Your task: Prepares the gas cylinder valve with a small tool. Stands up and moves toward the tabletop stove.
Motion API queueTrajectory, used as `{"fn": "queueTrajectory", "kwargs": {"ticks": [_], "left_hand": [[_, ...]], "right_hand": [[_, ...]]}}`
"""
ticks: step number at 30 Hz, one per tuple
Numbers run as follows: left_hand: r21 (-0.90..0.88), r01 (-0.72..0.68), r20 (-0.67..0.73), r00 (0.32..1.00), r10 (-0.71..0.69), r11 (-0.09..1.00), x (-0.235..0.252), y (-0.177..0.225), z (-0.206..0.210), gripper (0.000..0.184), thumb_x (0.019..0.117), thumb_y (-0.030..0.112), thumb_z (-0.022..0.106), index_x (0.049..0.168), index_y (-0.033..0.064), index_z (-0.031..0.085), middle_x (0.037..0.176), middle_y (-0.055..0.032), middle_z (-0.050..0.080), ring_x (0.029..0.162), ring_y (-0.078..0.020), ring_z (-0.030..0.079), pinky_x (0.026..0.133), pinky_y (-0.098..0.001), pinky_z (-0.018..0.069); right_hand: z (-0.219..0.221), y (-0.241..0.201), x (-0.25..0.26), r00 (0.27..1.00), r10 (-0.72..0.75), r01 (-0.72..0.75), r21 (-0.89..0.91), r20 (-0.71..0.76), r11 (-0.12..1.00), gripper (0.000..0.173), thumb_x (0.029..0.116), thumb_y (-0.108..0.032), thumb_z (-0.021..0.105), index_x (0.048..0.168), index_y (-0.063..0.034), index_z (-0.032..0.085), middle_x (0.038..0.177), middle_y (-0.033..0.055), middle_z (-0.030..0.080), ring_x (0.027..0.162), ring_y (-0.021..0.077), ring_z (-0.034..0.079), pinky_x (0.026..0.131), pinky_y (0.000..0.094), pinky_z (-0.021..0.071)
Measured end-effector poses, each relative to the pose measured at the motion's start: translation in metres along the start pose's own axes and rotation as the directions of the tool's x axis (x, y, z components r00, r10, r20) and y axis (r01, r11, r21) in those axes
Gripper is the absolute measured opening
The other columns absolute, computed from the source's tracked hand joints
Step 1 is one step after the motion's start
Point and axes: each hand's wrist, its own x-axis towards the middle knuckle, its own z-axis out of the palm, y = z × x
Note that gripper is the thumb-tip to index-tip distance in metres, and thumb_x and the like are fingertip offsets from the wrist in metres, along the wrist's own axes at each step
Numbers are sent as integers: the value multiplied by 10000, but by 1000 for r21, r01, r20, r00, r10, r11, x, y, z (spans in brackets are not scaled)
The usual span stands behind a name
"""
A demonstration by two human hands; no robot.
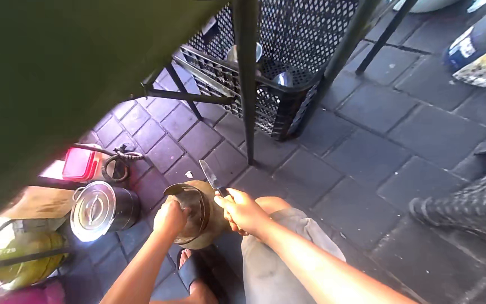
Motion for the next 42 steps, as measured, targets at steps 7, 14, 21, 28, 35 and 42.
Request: {"fn": "queueTrajectory", "kwargs": {"ticks": [7,14,21,28,35,42], "left_hand": [[301,-333,17,939,344,893,2,-14,9,445,1077,406,466,1118,39,715,1120,-170,706,1158,-345,649,1011,-514,514],[580,-723,-20,447,894,375,33,-57,13,288,1054,263,552,1007,25,707,894,-120,675,937,-303,676,882,-440,573],[333,-698,-122,635,763,634,25,-61,6,340,1024,396,594,1170,128,744,992,-57,734,976,-238,707,899,-462,584],[27,-498,-111,860,498,867,7,-58,1,278,1013,358,634,1197,184,748,1033,24,759,935,-122,723,887,-426,602],[76,-538,-137,828,544,839,10,-56,1,257,1019,336,635,1145,155,766,1016,-13,768,951,-167,734,908,-461,590],[164,-561,-215,782,585,811,3,-55,11,239,1024,297,616,1107,132,767,974,-46,755,964,-223,714,923,-483,561]], "right_hand": [[-10,-2,5,994,-98,95,-58,-50,994,453,1062,-441,557,1379,-117,542,764,87,581,510,172,573,479,315,534],[-10,-16,-18,994,-109,104,-526,21,844,449,1103,-468,384,1295,-137,618,966,84,697,873,232,703,773,479,588],[-9,-21,-41,993,-94,121,-636,76,762,286,1074,-337,471,1251,-167,618,914,42,689,854,200,698,734,438,584],[24,-22,-55,977,33,133,-719,211,682,547,1037,-200,457,1564,-115,338,1041,147,695,1014,331,701,835,531,578],[68,-7,-36,975,85,77,-672,204,736,580,1049,-246,487,1542,-2,303,1103,188,686,1067,344,701,896,524,580],[75,6,-42,971,113,22,-553,210,833,658,1061,-191,411,1647,-88,130,1153,168,691,1085,298,701,941,483,572]]}}
